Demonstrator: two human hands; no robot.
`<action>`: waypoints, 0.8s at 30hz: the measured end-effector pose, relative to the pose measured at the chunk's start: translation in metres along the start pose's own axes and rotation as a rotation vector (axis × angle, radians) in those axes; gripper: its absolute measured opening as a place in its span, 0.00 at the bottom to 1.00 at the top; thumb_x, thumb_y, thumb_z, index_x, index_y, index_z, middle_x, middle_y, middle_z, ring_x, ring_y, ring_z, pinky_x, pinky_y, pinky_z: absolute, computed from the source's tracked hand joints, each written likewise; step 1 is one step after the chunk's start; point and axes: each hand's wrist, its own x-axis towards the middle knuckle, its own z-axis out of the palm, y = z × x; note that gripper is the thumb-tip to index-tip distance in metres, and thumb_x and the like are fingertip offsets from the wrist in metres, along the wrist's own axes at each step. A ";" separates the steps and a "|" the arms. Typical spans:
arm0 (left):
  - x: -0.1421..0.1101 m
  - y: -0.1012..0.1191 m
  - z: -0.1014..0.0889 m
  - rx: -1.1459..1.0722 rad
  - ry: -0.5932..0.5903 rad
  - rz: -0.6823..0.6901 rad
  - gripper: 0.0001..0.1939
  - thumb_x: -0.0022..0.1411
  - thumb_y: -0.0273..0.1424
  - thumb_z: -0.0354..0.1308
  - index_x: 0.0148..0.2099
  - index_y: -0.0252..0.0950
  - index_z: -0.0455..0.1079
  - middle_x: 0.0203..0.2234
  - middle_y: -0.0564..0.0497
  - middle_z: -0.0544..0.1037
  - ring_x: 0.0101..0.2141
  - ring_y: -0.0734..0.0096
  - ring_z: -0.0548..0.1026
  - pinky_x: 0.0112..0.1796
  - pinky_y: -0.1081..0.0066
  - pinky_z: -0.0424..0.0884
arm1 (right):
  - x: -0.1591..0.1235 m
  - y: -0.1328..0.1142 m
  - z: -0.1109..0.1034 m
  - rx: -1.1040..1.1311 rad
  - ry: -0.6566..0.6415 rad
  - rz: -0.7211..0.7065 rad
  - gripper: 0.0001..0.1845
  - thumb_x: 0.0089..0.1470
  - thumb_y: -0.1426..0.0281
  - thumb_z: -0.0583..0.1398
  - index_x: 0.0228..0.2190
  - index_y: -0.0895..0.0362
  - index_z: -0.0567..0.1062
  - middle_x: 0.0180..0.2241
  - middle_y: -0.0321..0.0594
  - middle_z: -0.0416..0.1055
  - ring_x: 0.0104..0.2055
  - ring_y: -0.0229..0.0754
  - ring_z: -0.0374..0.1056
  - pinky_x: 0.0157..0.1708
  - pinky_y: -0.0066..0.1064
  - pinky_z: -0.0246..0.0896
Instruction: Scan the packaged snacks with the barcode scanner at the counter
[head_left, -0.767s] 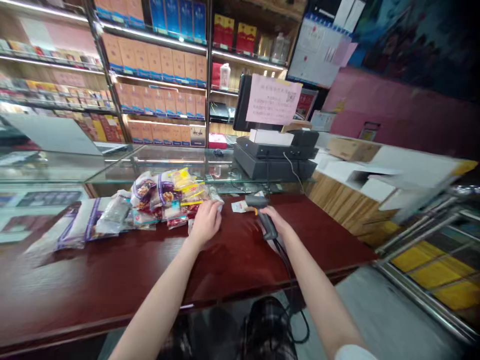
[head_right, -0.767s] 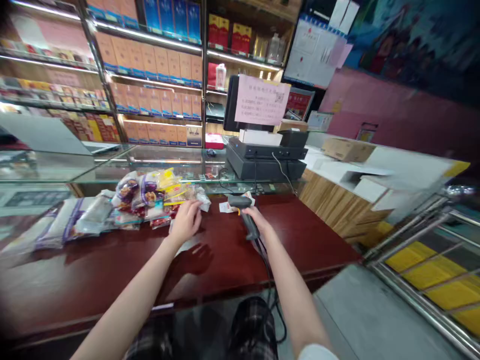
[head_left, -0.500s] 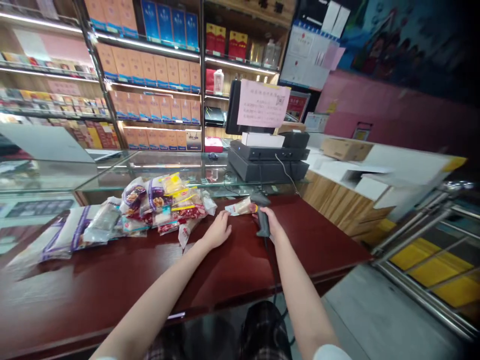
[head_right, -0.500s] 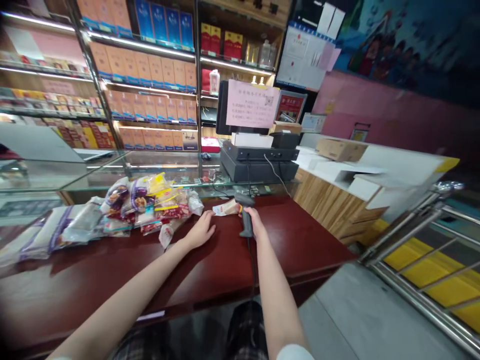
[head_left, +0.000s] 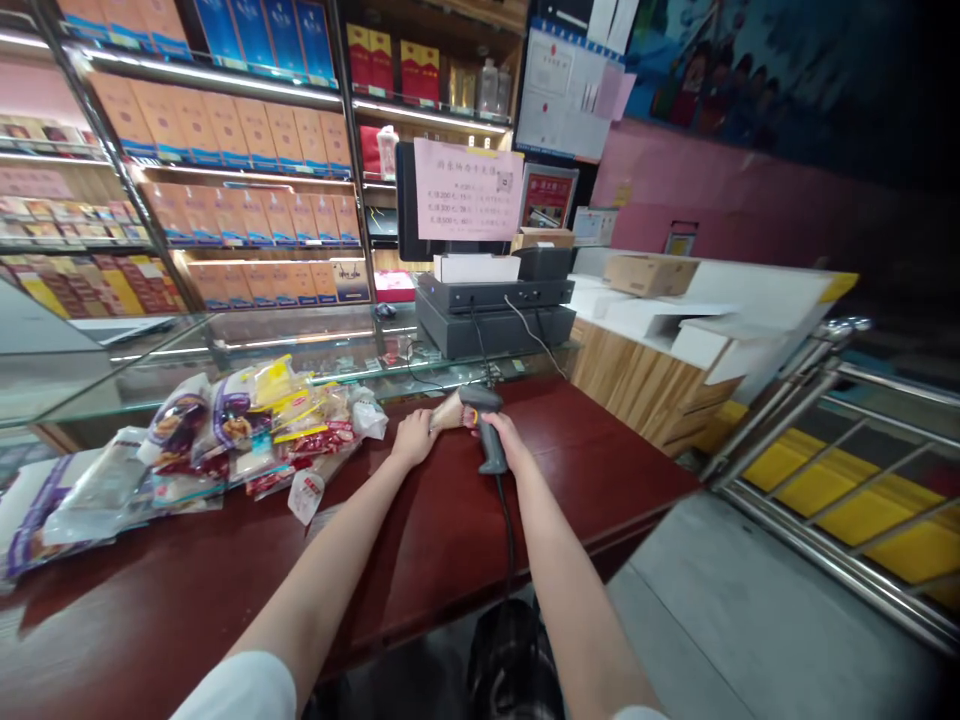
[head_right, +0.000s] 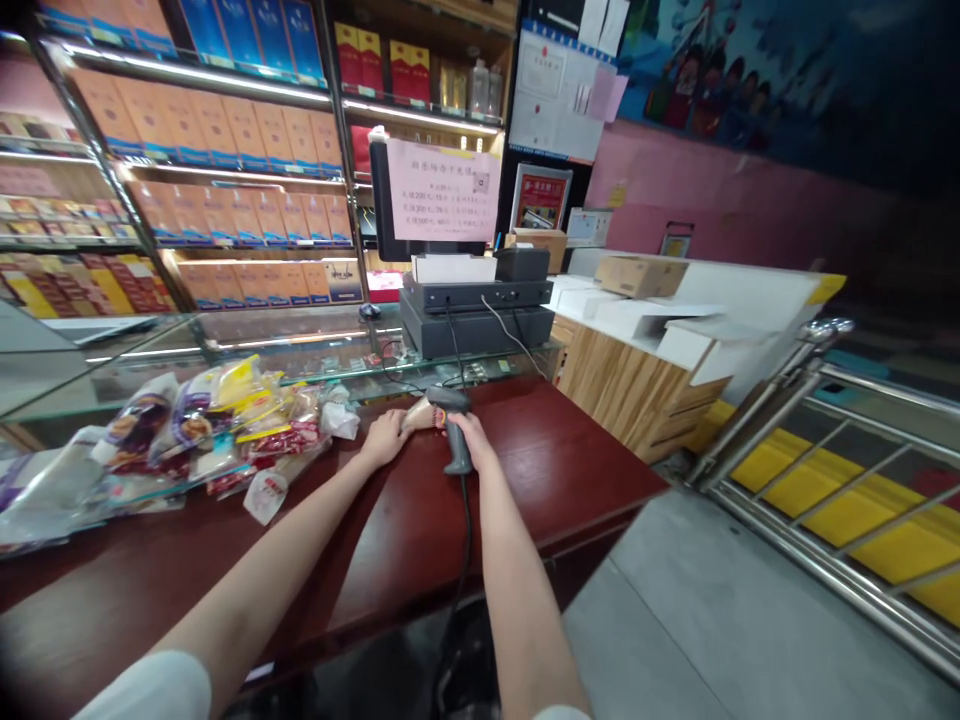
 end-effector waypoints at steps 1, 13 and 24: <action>-0.002 0.001 0.000 0.001 0.007 -0.022 0.17 0.66 0.34 0.54 0.54 0.32 0.66 0.56 0.33 0.71 0.59 0.45 0.67 0.58 0.50 0.59 | 0.000 0.000 0.000 0.015 0.002 0.002 0.15 0.42 0.62 0.66 0.33 0.56 0.81 0.32 0.39 0.82 0.34 0.44 0.78 0.36 0.32 0.73; -0.028 -0.005 -0.028 -0.477 0.094 -0.183 0.12 0.69 0.41 0.47 0.40 0.38 0.62 0.34 0.45 0.78 0.41 0.55 0.78 0.48 0.54 0.71 | -0.008 -0.009 -0.004 0.317 0.025 0.026 0.09 0.50 0.68 0.61 0.35 0.56 0.78 0.36 0.42 0.82 0.35 0.44 0.79 0.38 0.35 0.77; -0.100 -0.008 -0.078 -1.661 0.049 -0.243 0.27 0.66 0.46 0.58 0.58 0.31 0.67 0.41 0.39 0.81 0.32 0.66 0.79 0.38 0.64 0.77 | -0.011 -0.010 0.019 0.221 0.042 0.062 0.07 0.50 0.67 0.62 0.32 0.56 0.76 0.31 0.39 0.80 0.27 0.40 0.76 0.31 0.32 0.75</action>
